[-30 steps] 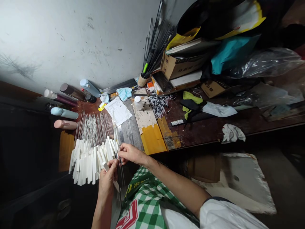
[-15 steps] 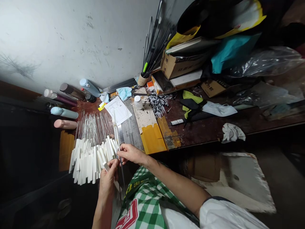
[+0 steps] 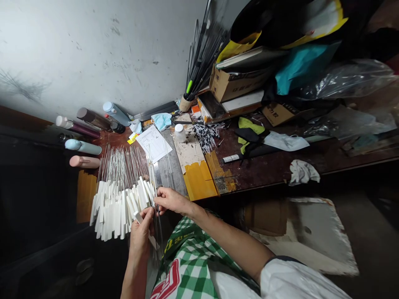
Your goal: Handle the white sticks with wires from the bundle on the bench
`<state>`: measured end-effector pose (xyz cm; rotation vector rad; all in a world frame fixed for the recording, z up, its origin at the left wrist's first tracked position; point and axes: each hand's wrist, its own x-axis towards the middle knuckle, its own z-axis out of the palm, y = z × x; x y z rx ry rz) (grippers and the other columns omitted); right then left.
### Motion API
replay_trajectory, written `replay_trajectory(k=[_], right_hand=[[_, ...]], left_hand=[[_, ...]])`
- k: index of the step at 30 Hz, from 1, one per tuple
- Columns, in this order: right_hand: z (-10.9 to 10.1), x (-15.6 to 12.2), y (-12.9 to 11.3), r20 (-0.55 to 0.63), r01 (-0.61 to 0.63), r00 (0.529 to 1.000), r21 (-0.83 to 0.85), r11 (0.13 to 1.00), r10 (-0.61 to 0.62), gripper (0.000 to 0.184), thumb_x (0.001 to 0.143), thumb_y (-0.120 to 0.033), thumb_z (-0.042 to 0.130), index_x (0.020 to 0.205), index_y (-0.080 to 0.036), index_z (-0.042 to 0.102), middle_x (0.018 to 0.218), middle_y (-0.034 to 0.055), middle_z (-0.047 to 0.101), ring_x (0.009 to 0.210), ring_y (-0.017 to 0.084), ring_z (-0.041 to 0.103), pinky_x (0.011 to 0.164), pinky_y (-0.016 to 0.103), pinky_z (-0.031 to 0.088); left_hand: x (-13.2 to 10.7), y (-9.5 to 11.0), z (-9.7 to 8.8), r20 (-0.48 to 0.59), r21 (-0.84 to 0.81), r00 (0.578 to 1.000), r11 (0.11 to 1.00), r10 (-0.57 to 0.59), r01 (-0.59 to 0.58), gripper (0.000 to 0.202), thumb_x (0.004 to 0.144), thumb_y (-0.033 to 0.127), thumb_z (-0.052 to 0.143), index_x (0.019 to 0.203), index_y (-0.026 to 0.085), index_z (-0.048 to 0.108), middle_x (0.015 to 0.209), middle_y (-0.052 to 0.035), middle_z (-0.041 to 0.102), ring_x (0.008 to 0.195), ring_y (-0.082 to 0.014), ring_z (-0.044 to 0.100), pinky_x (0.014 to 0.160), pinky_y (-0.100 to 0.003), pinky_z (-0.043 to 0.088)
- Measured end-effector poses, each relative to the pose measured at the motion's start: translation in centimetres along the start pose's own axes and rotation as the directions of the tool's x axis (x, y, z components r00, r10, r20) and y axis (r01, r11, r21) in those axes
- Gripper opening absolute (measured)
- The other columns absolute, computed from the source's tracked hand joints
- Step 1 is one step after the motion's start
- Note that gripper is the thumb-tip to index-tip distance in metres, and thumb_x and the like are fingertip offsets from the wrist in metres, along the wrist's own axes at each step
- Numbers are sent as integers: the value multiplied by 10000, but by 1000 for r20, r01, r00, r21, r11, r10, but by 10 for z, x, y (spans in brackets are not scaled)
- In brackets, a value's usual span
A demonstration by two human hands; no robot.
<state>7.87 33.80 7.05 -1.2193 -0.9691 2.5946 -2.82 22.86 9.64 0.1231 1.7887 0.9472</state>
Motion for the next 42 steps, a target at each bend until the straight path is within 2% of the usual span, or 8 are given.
replay_trajectory(k=[4, 10, 19, 30, 37, 42], right_hand=[[0, -1, -1, -10, -8, 1000, -6, 1000, 8, 152, 850, -67, 522, 744, -170, 483, 492, -88, 565, 441, 61, 546, 500, 174, 527], [-1, 0, 1, -4, 2, 1000, -16, 1000, -2, 145, 830, -56, 529, 753, -169, 478, 496, -94, 551, 450, 55, 535, 502, 171, 532], [1, 0, 1, -4, 8, 1000, -17, 1000, -8, 114, 817, -67, 543, 771, -159, 493, 513, -91, 534, 476, 56, 519, 494, 167, 528], [0, 1, 0, -6, 11, 1000, -4, 1000, -11, 205, 774, -219, 697, 743, -172, 500, 527, -87, 516, 494, 65, 514, 503, 178, 521], [0, 3, 0, -5, 7, 1000, -34, 999, -7, 141, 816, -144, 594, 741, -173, 478, 527, -87, 510, 493, 63, 507, 499, 174, 517], [0, 3, -1, -4, 0, 1000, -39, 999, 0, 149, 817, -134, 590, 731, -173, 475, 522, -82, 528, 491, 65, 519, 507, 177, 524]], left_hand=[[0, -2, -2, 3, 2, 1000, 1000, 9, -9, 589, 618, 662, 762, 804, 112, 661, 490, 57, 447, 412, -27, 279, 401, -168, 207], [0, -4, -2, 11, 1, 1000, 1000, 23, -23, 562, 638, 648, 760, 801, 121, 656, 459, 80, 371, 405, -32, 277, 400, -169, 204], [1, -7, -3, 8, 2, 1000, 1000, 10, -10, 545, 658, 642, 750, 801, 126, 649, 439, 85, 358, 402, -34, 265, 397, -167, 194], [1, -4, -1, -7, -2, 1000, 1000, -3, 3, 579, 603, 661, 772, 790, 126, 655, 433, 83, 359, 402, -33, 257, 398, -168, 185], [2, -6, -2, 7, -5, 1000, 1000, 0, 0, 578, 627, 659, 759, 809, 122, 646, 433, 91, 348, 399, -32, 254, 397, -167, 183], [3, -6, -1, 2, -14, 1000, 1000, 9, -9, 551, 647, 644, 755, 792, 125, 640, 441, 84, 366, 405, -35, 274, 402, -169, 202]])
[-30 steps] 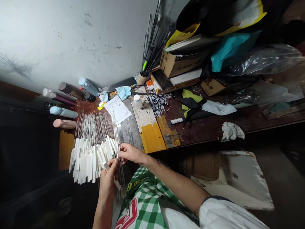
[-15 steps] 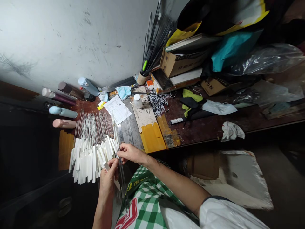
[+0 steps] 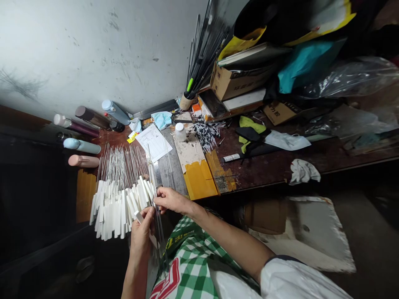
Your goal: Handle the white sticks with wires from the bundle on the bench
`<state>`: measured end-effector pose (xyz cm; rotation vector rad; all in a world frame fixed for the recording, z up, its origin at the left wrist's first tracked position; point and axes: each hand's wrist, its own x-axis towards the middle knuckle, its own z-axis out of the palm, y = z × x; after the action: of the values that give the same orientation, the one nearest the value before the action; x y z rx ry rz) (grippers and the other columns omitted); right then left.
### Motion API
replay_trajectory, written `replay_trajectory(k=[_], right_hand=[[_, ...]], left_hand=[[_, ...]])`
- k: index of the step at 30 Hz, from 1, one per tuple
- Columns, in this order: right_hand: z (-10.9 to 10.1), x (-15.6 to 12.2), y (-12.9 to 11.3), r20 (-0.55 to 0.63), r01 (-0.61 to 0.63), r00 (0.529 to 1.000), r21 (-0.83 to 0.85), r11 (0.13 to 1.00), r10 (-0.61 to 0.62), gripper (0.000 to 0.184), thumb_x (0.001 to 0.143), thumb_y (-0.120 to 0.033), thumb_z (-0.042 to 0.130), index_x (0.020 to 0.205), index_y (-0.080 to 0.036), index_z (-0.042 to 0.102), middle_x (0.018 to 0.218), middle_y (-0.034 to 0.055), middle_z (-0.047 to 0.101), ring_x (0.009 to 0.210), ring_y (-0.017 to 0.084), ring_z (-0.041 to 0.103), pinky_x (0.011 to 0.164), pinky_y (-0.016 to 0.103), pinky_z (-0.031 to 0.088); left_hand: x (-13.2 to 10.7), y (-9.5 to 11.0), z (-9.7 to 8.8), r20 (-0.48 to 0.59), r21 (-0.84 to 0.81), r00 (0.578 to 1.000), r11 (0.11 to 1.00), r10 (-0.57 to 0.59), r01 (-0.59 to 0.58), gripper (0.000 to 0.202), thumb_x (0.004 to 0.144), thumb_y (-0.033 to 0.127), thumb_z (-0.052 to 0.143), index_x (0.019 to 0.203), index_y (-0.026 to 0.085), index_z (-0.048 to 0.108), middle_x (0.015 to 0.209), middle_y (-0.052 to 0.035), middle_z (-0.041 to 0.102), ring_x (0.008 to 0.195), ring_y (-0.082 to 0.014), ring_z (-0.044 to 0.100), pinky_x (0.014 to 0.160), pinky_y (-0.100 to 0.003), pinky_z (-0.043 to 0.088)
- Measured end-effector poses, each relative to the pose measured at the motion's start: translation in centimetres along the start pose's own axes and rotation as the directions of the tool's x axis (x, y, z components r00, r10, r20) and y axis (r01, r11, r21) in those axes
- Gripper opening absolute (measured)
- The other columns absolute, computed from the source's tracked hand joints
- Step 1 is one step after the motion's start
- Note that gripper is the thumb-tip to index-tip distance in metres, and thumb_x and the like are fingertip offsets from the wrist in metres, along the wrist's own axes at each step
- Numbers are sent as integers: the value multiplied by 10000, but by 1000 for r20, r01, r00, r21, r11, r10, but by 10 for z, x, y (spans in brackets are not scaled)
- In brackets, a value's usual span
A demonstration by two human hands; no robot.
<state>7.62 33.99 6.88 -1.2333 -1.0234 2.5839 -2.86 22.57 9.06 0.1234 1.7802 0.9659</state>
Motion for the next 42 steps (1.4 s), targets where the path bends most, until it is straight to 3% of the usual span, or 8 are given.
replay_trajectory(k=[8, 15, 24, 32, 37, 42], right_hand=[[0, 0, 3, 1, 8, 1000, 18, 1000, -8, 175, 806, -221, 650, 751, -172, 491, 530, -88, 513, 495, 61, 512, 507, 174, 523], [0, 1, 0, -4, -10, 1000, -2, 1000, 10, 171, 807, -189, 647, 737, -172, 492, 528, -84, 513, 501, 70, 521, 511, 183, 524], [-2, 2, 2, 8, -4, 1000, 3, 1000, 4, 158, 821, -158, 607, 744, -178, 471, 532, -81, 528, 498, 71, 535, 517, 186, 533], [-4, 6, 8, 25, 7, 1000, 17, 1000, -7, 170, 813, -194, 630, 755, -181, 470, 548, -78, 548, 504, 74, 561, 512, 180, 530], [-4, 6, 10, 30, 13, 999, 48, 999, -14, 244, 773, -302, 715, 792, -165, 514, 532, -86, 537, 478, 63, 524, 501, 179, 526], [-11, 10, 14, 64, 13, 998, 11, 1000, -14, 317, 786, -417, 710, 760, -171, 512, 511, -87, 529, 440, 57, 518, 491, 173, 510]], left_hand=[[1, 1, -2, 2, -3, 1000, 1000, -15, 15, 560, 632, 644, 765, 803, 122, 658, 441, 79, 373, 406, -38, 282, 403, -171, 207], [0, 3, 2, -12, 6, 1000, 1000, -6, 6, 586, 600, 663, 771, 798, 123, 659, 436, 85, 359, 399, -39, 275, 397, -172, 212], [2, -3, -3, 32, -30, 999, 1000, 6, -5, 485, 704, 590, 743, 835, 135, 643, 524, 64, 460, 411, -41, 306, 398, -179, 235], [5, -5, -3, 34, -24, 999, 1000, 10, -9, 500, 703, 612, 732, 843, 142, 634, 495, 76, 416, 409, -47, 307, 401, -178, 232], [6, -6, 1, 29, 49, 1000, 999, -3, 2, 589, 650, 696, 719, 794, 130, 644, 460, 93, 304, 418, -37, 223, 407, -175, 165], [16, -15, 5, 72, 45, 997, 999, -15, 12, 602, 644, 721, 703, 753, 130, 659, 449, 81, 312, 400, -37, 209, 398, -185, 141]])
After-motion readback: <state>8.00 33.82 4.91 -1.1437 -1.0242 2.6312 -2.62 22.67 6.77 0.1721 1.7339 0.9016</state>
